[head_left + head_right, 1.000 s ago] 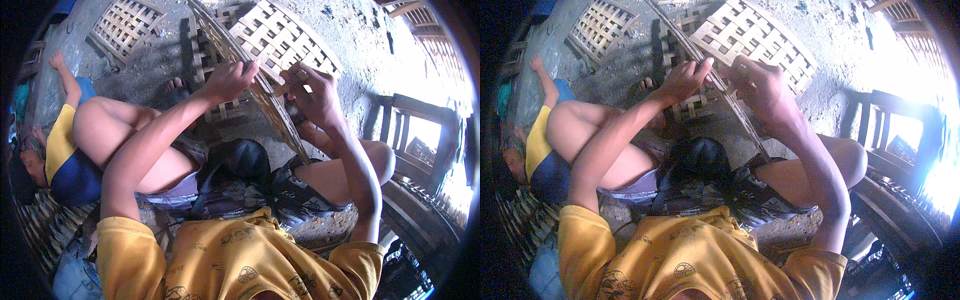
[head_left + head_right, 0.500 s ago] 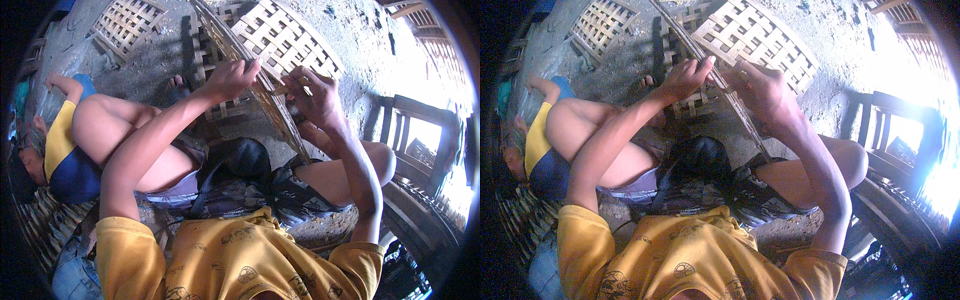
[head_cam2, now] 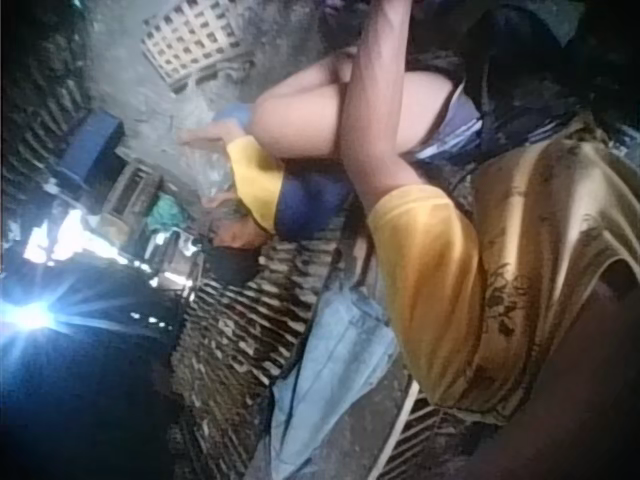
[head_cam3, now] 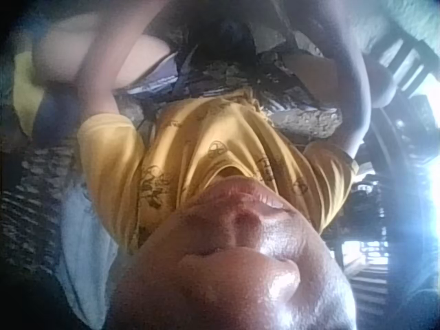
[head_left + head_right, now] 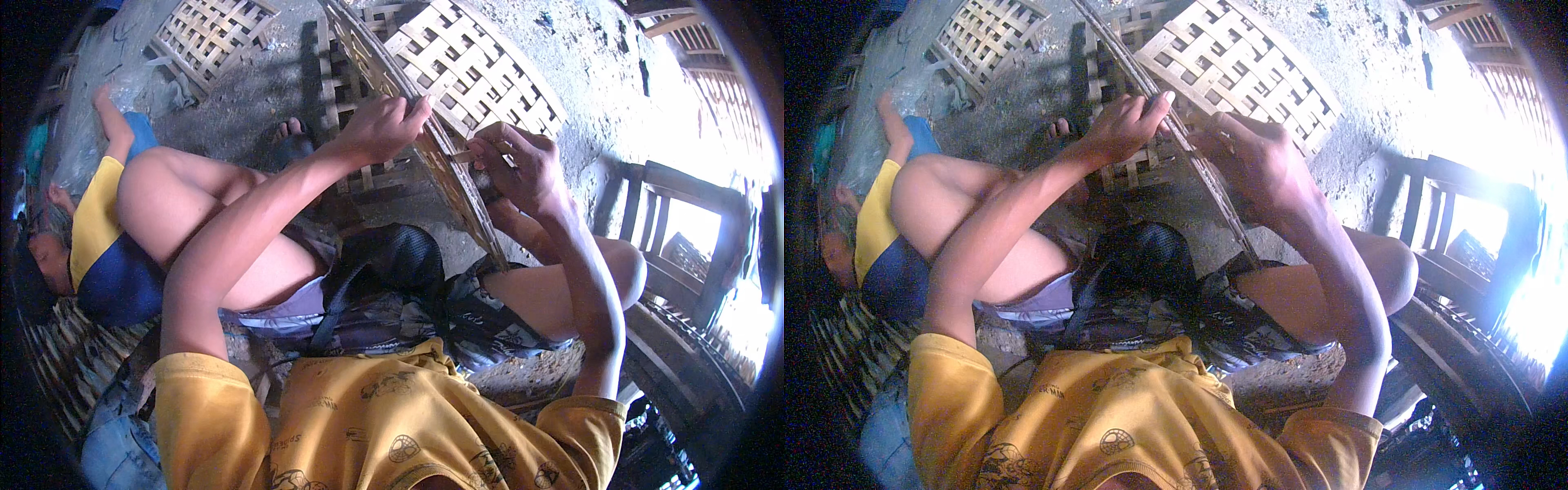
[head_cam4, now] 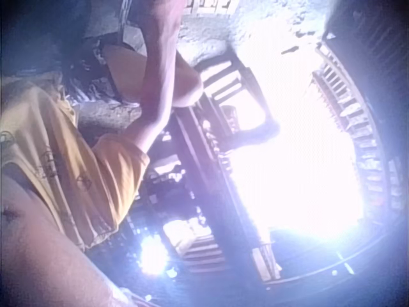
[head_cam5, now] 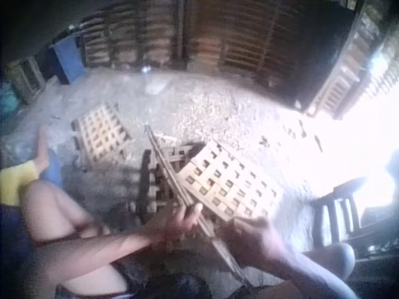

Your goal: The person sits on the floor and assembles a wooden lattice panel by hand, fitting thin wooden strips into a grid pattern. They adjust and secure the strips to form a finished lattice structure.

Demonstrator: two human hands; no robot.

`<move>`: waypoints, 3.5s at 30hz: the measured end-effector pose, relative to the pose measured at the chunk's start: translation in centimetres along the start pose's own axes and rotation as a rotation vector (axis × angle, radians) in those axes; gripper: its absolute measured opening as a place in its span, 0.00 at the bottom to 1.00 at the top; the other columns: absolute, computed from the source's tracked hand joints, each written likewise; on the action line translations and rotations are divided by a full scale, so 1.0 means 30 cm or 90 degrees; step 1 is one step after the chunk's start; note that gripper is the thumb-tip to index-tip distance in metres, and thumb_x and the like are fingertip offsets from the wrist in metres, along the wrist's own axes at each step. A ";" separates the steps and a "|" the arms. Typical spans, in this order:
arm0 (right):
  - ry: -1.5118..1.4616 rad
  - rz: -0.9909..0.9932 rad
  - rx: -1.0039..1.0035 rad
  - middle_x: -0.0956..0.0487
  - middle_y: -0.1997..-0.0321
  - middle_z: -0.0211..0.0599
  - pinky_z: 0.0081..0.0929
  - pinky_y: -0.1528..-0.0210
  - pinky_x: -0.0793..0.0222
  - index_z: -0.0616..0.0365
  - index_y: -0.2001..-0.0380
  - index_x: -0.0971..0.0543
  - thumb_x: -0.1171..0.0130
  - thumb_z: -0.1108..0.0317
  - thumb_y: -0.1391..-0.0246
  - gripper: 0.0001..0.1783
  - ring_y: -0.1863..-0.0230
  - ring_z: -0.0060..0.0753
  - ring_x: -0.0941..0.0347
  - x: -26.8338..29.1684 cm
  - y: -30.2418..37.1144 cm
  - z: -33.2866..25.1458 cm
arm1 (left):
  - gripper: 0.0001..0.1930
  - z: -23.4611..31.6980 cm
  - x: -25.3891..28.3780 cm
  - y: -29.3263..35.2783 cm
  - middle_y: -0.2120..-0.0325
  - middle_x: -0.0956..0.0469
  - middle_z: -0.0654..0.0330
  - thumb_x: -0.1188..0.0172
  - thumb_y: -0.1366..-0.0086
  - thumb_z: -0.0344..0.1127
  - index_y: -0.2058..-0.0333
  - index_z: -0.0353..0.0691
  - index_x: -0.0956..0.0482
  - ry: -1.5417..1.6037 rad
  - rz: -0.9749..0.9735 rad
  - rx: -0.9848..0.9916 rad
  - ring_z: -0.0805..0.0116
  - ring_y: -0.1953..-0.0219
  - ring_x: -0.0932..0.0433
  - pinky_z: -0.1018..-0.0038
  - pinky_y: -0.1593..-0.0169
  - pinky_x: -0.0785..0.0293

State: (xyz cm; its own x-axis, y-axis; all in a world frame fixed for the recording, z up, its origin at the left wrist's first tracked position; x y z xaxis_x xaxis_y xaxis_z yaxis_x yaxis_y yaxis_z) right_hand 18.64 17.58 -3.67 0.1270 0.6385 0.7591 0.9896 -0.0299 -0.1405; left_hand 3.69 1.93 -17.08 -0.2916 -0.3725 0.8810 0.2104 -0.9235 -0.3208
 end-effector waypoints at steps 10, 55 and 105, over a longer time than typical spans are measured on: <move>-0.010 0.096 -0.063 0.14 0.70 0.40 0.32 0.69 0.20 0.58 0.64 0.19 0.37 0.74 0.37 0.01 0.71 0.34 0.13 -0.023 0.039 -0.009 | 0.22 -0.003 -0.004 -0.035 0.79 0.18 0.52 0.56 0.20 0.47 0.62 0.38 0.18 0.223 0.004 0.166 0.52 0.74 0.15 0.56 0.68 0.21; -0.079 0.174 -0.023 0.14 0.63 0.44 0.33 0.65 0.19 0.54 0.51 0.18 0.37 0.72 0.36 0.11 0.66 0.39 0.14 -0.023 -0.039 -0.057 | 0.13 -0.007 0.018 0.033 0.78 0.29 0.52 0.42 0.28 0.44 0.49 0.50 0.22 0.351 -0.054 0.152 0.52 0.73 0.24 0.54 0.66 0.28; 0.048 0.145 0.091 0.19 0.66 0.50 0.49 0.67 0.23 0.56 0.50 0.21 0.42 0.73 0.48 0.19 0.68 0.59 0.19 -0.232 -0.303 0.020 | 0.36 -0.005 0.053 0.040 0.83 0.25 0.44 0.57 0.24 0.59 0.81 0.34 0.24 0.310 -0.184 0.264 0.41 0.72 0.19 0.49 0.61 0.26</move>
State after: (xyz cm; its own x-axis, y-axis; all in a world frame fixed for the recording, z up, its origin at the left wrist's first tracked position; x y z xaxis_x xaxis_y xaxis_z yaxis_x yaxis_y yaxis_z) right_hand 8.71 13.87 -8.06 0.3552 0.5679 0.7425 0.9163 -0.0543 -0.3968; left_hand 3.33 0.21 -16.12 -0.7539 -0.2056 0.6240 0.3719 -0.9165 0.1473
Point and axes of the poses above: each hand's wrist, its own y-axis away from the middle knuckle, its own x-axis out of the back of the hand, z = x × y, the point moved 3 cm from there along -y, towards the middle knuckle
